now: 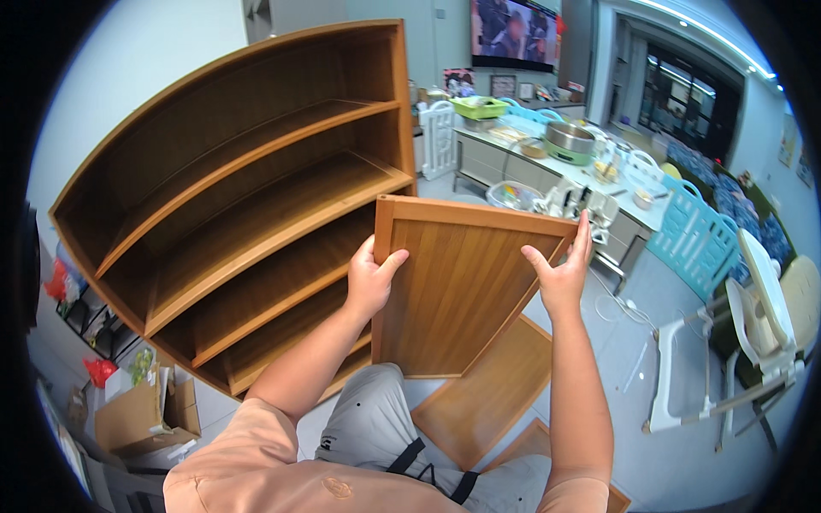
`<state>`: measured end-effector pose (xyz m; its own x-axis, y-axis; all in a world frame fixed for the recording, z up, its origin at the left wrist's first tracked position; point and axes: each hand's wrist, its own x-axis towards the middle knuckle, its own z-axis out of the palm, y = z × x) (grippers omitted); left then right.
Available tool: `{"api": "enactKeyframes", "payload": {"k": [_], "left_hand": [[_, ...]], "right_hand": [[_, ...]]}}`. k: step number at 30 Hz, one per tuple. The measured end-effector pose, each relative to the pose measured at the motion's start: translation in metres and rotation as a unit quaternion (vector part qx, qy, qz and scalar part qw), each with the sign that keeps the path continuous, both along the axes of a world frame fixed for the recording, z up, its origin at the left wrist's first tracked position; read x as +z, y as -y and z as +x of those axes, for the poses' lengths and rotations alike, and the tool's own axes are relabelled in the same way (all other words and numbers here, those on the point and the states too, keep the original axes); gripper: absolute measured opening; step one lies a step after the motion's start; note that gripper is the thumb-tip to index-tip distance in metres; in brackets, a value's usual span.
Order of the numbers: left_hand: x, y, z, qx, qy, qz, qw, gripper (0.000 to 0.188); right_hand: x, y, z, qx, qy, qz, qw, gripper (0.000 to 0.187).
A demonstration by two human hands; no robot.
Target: The person assembles a wooden shelving unit by reading instruction papers, picking up wooden panels from the floor, and sliding them into the main frame of the cabinet.
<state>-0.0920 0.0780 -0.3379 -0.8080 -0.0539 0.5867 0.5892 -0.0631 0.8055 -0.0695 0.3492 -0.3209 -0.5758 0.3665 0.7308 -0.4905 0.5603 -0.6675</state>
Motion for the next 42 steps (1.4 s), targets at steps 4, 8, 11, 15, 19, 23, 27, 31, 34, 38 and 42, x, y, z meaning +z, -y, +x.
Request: {"api": "enactKeyframes", "payload": {"k": [4, 8, 11, 15, 19, 23, 27, 31, 34, 38, 42], "left_hand": [[0.013, 0.053, 0.018, 0.079, 0.015, 0.005, 0.997, 0.02], [0.034, 0.102, 0.04, 0.122, 0.021, 0.017, 0.992, 0.027], [0.044, 0.136, 0.059, 0.144, -0.004, 0.052, 0.988, 0.029], [0.051, 0.187, 0.09, 0.221, -0.039, 0.064, 0.972, 0.027], [0.058, 0.23, 0.117, 0.272, -0.062, 0.066, 0.958, 0.023], [0.068, 0.25, 0.134, 0.34, -0.071, 0.039, 0.937, 0.022], [0.078, 0.264, 0.14, 0.388, -0.086, 0.003, 0.918, 0.022], [0.084, 0.282, 0.147, 0.423, -0.119, -0.027, 0.898, 0.024], [0.091, 0.294, 0.15, 0.478, -0.156, -0.083, 0.86, 0.03], [0.107, 0.298, 0.162, 0.488, -0.189, -0.094, 0.847, 0.035], [0.104, 0.318, 0.172, 0.482, -0.123, -0.117, 0.86, 0.039]], "right_hand": [[0.005, 0.042, -0.047, 0.182, -0.004, -0.138, 0.974, 0.09], [0.017, 0.097, -0.083, 0.375, -0.032, -0.214, 0.902, 0.06], [0.013, 0.135, -0.108, 0.428, 0.052, -0.207, 0.878, 0.038], [0.025, 0.211, -0.105, 0.492, 0.014, -0.192, 0.849, 0.035], [0.045, 0.269, -0.091, 0.557, 0.021, -0.182, 0.81, 0.033], [0.056, 0.306, -0.088, 0.613, 0.043, -0.202, 0.763, 0.031], [0.067, 0.328, -0.085, 0.631, 0.052, -0.21, 0.745, 0.03], [0.078, 0.341, -0.078, 0.631, 0.05, -0.194, 0.749, 0.03], [0.08, 0.346, -0.07, 0.621, 0.059, -0.176, 0.761, 0.03], [0.081, 0.352, -0.065, 0.626, 0.075, -0.181, 0.755, 0.03], [0.077, 0.364, -0.064, 0.625, 0.076, -0.171, 0.758, 0.029]]}}
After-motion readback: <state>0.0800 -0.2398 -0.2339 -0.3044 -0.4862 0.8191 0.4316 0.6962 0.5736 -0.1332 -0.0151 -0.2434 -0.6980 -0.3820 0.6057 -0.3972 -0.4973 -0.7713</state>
